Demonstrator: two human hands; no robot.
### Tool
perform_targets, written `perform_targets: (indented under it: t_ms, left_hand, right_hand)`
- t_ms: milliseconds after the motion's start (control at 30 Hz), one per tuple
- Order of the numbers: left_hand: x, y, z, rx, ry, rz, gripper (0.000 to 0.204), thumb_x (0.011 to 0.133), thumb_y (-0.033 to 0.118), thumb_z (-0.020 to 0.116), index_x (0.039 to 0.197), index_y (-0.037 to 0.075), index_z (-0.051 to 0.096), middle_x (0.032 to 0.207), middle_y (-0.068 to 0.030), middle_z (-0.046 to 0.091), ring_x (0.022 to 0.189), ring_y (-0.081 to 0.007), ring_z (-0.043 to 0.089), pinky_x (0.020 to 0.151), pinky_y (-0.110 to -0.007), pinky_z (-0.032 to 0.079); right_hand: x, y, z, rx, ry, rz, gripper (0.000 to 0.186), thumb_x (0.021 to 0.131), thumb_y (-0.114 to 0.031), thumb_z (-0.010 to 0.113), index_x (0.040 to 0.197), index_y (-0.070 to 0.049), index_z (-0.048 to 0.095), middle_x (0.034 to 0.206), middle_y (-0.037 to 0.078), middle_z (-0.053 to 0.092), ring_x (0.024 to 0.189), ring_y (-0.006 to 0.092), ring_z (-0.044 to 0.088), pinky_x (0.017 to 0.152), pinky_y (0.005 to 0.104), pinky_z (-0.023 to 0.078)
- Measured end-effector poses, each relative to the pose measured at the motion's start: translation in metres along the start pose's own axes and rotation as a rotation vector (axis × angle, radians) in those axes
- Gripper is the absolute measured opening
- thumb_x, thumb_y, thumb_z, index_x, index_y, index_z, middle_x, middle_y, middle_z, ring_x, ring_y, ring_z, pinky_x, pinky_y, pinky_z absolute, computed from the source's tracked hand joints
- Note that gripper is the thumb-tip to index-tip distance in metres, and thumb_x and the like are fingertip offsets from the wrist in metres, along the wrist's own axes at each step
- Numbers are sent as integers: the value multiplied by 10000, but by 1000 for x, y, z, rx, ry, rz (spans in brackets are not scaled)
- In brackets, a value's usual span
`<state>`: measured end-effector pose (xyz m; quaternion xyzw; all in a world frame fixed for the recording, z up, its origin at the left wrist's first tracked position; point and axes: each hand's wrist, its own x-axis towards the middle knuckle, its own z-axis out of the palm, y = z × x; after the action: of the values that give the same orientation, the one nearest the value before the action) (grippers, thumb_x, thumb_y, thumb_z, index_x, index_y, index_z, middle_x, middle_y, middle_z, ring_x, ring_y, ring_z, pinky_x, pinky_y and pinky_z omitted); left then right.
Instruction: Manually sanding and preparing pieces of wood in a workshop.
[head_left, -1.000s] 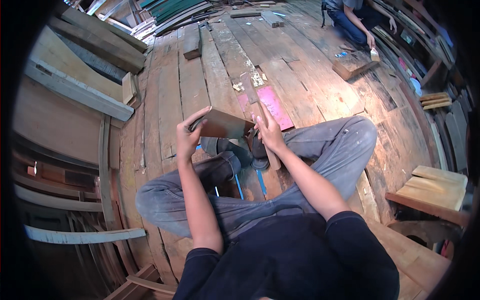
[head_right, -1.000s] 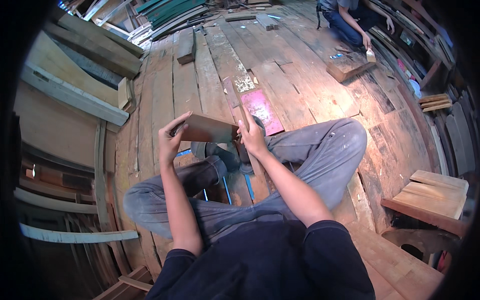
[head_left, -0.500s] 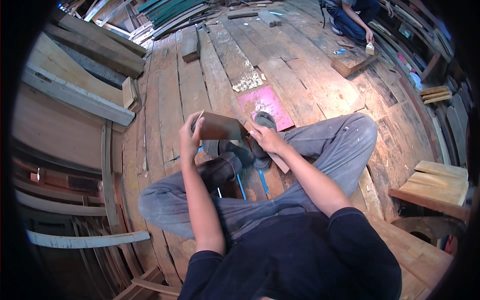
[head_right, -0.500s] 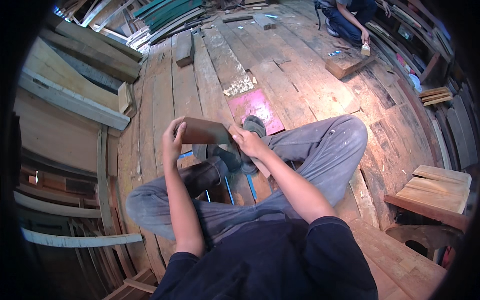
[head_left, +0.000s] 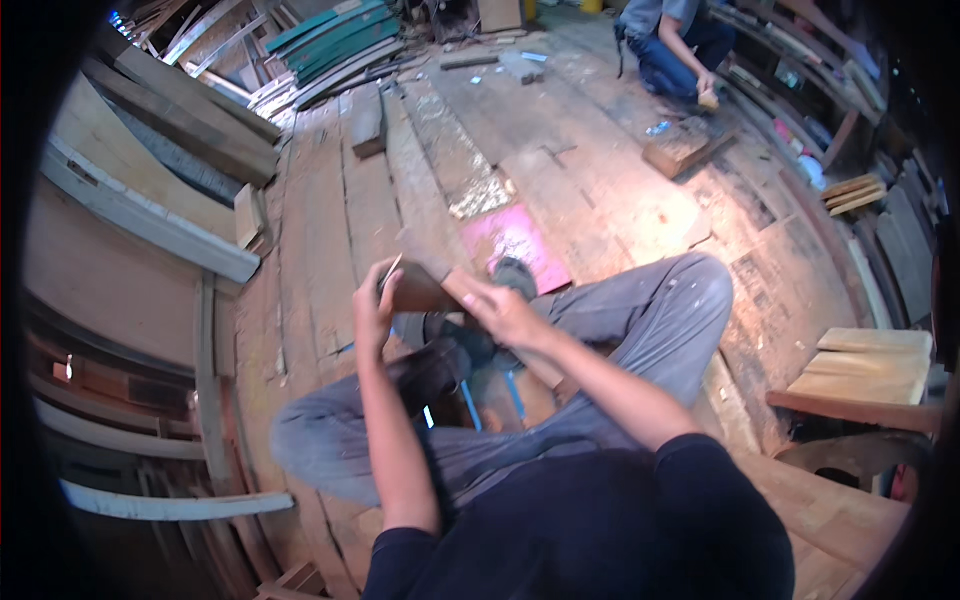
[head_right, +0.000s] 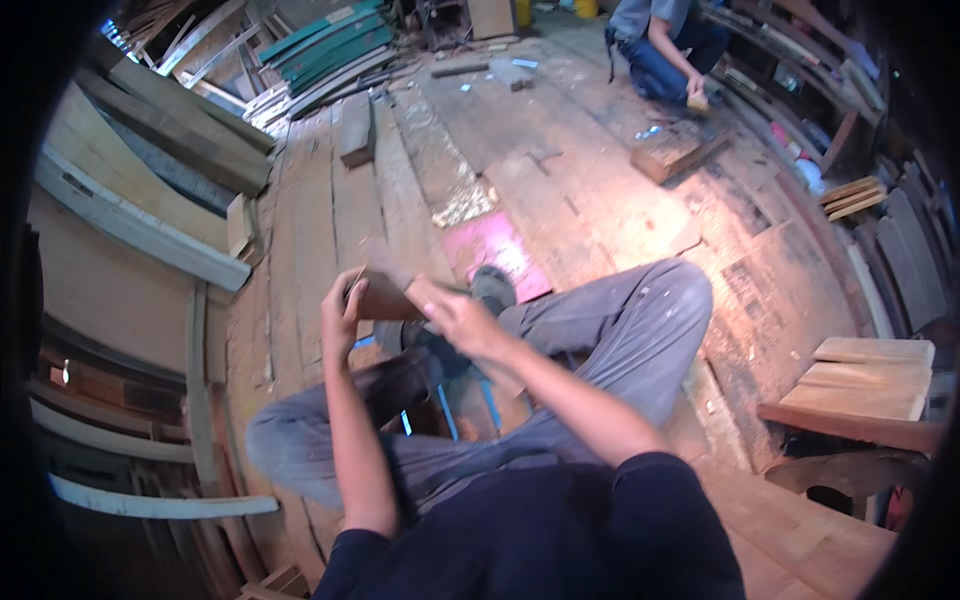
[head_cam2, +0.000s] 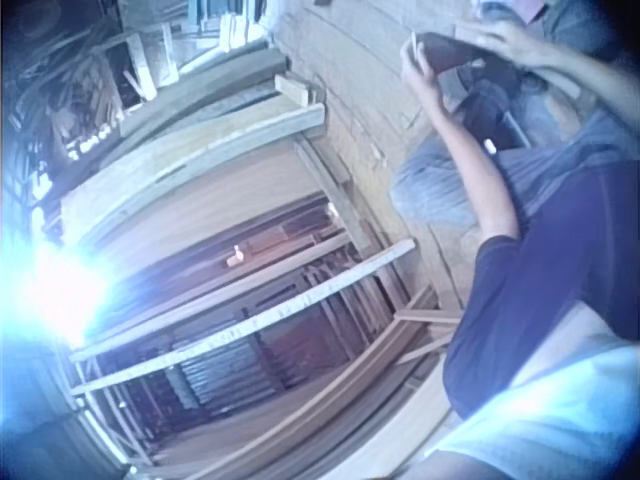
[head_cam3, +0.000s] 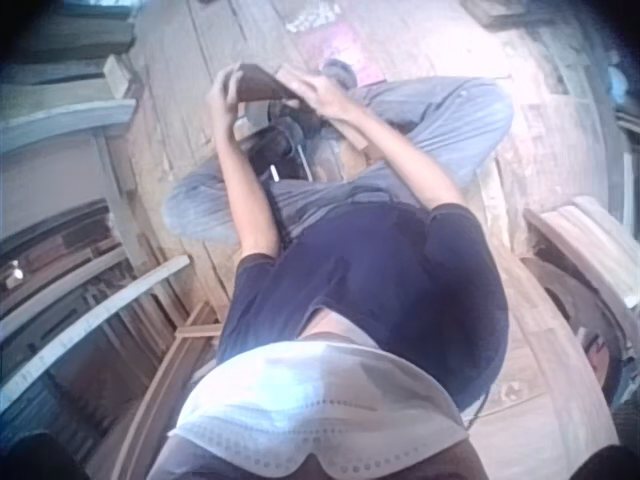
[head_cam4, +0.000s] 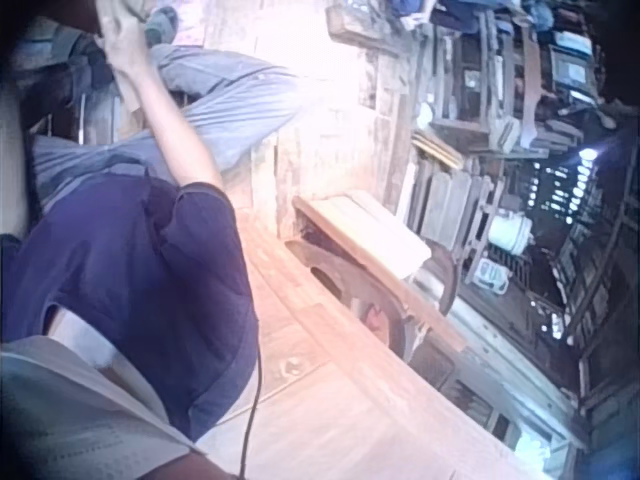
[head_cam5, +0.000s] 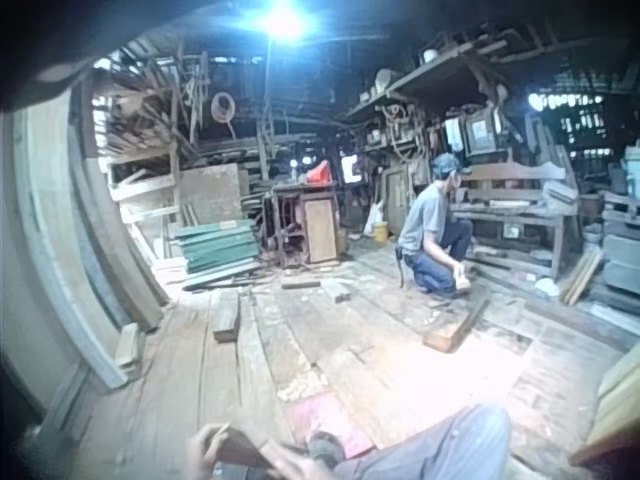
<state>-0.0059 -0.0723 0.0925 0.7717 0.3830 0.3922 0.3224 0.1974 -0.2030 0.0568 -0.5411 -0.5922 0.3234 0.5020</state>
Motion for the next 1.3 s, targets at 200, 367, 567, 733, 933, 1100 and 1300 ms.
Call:
perform_targets:
  t_ms: [200,367,567,733,933,1100,1300]
  left_hand:
    - [1,28,15,-38,-29,-26,263,962,183,613,1148,-1,646,972,-100,698,927,-134,610,854,-282,474]
    - [-4,9,3,55,15,8,274,958,197,613,1156,10,647,1010,-144,713,961,-171,654,859,-312,491]
    - [2,22,12,66,25,49,282,938,224,626,1170,65,638,994,-203,697,946,-335,689,810,-378,508]
    - [-2,17,5,167,46,-43,263,947,224,618,1164,77,642,987,-192,698,909,-278,694,797,-351,507]
    - [-3,21,9,101,14,17,283,947,289,605,1168,115,635,982,-211,686,924,-395,662,782,-413,504]
    - [0,9,3,133,49,-4,301,959,317,584,1162,100,635,979,-210,686,915,-394,663,774,-412,504]
    - [-1,10,3,129,52,-1,286,960,306,589,1161,107,631,975,-206,684,909,-392,662,776,-415,503]
  right_hand:
    - [-3,79,-14,-283,149,-150,530,1021,-355,465,1505,-163,366,1259,199,634,809,274,696,785,375,550]
    - [-2,-48,-18,88,-225,368,551,1015,-348,474,1525,-197,331,1192,236,641,697,200,655,754,367,536]
    - [-5,79,-15,-139,-5,26,615,989,-388,496,1534,-182,298,1360,250,535,1137,397,596,978,406,465]
    - [-5,12,-11,-111,-43,-105,723,920,-293,633,1536,-144,284,1384,248,518,1226,407,546,1043,403,434]
    - [-13,42,-21,-216,-74,93,851,784,-117,638,1547,-186,267,1268,287,577,1135,390,612,956,402,488]
    - [-6,37,-16,-257,-81,137,840,751,-62,579,1533,-188,300,1346,306,514,1204,426,545,1007,419,461]
    - [3,-10,-17,-231,-113,19,871,741,-41,565,1544,-176,255,1361,263,522,1193,431,547,1003,425,466]
